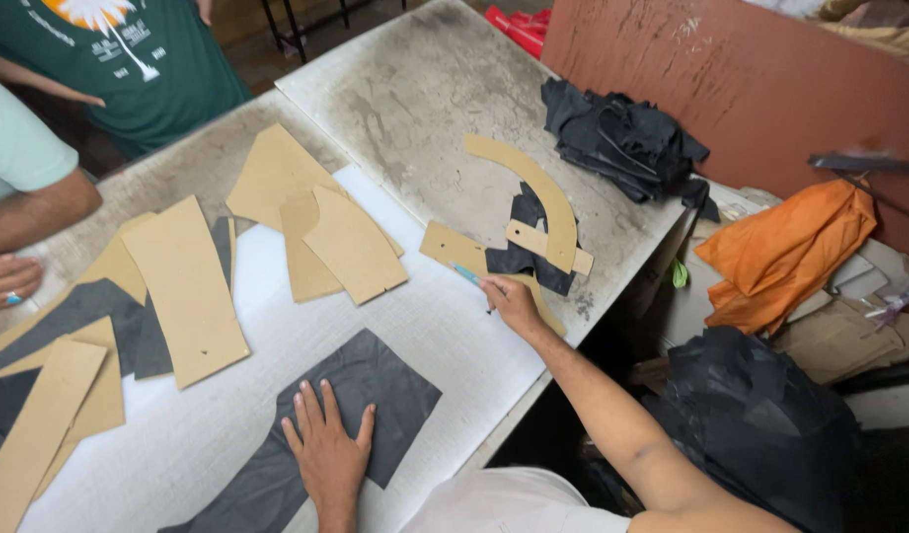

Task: The person places cardboard templates on a dark fabric sheet, traces around them with a pen, and cuts the fabric along the marked lines. The person repeats this process with multiple templates, producing several cut fabric pieces.

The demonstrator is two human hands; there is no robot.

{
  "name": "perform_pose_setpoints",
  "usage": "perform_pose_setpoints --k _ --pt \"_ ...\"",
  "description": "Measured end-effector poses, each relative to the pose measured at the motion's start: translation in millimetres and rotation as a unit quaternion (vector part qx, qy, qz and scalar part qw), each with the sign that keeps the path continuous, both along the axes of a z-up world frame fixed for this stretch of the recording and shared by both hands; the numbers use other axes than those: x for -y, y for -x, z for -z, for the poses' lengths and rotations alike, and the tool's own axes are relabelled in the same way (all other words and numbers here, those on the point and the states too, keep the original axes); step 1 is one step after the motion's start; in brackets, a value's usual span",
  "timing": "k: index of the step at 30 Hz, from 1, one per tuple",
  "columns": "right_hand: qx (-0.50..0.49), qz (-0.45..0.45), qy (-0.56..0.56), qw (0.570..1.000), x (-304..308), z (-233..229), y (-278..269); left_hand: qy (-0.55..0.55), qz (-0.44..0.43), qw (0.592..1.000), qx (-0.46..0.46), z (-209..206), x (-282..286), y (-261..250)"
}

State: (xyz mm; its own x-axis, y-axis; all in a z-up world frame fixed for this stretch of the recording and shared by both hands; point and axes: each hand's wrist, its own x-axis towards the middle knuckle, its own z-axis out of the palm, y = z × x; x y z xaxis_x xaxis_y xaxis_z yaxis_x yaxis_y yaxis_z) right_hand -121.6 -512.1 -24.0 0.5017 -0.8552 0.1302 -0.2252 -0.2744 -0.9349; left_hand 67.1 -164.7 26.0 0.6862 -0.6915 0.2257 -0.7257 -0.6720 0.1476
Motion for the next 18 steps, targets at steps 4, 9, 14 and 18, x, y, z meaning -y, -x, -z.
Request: perform_pose_setpoints --k 4,9,14,18 --pt "-0.063 0.025 0.108 0.992 -7 2 2 0.000 0.009 1.000 -0.014 -6 -3 1" --pt "-0.022 0.018 0.094 0.995 -3 -5 -13 0.049 0.028 0.998 -0.036 -14 -2 2" --pt "-0.072 -0.006 0.306 0.949 -2 -25 -20 0.064 0.028 0.995 -0.066 7 -10 -5" --pt "-0.056 -0.096 0.222 0.969 -39 -52 -34 0.075 0.036 0.995 -0.061 10 -12 -6"
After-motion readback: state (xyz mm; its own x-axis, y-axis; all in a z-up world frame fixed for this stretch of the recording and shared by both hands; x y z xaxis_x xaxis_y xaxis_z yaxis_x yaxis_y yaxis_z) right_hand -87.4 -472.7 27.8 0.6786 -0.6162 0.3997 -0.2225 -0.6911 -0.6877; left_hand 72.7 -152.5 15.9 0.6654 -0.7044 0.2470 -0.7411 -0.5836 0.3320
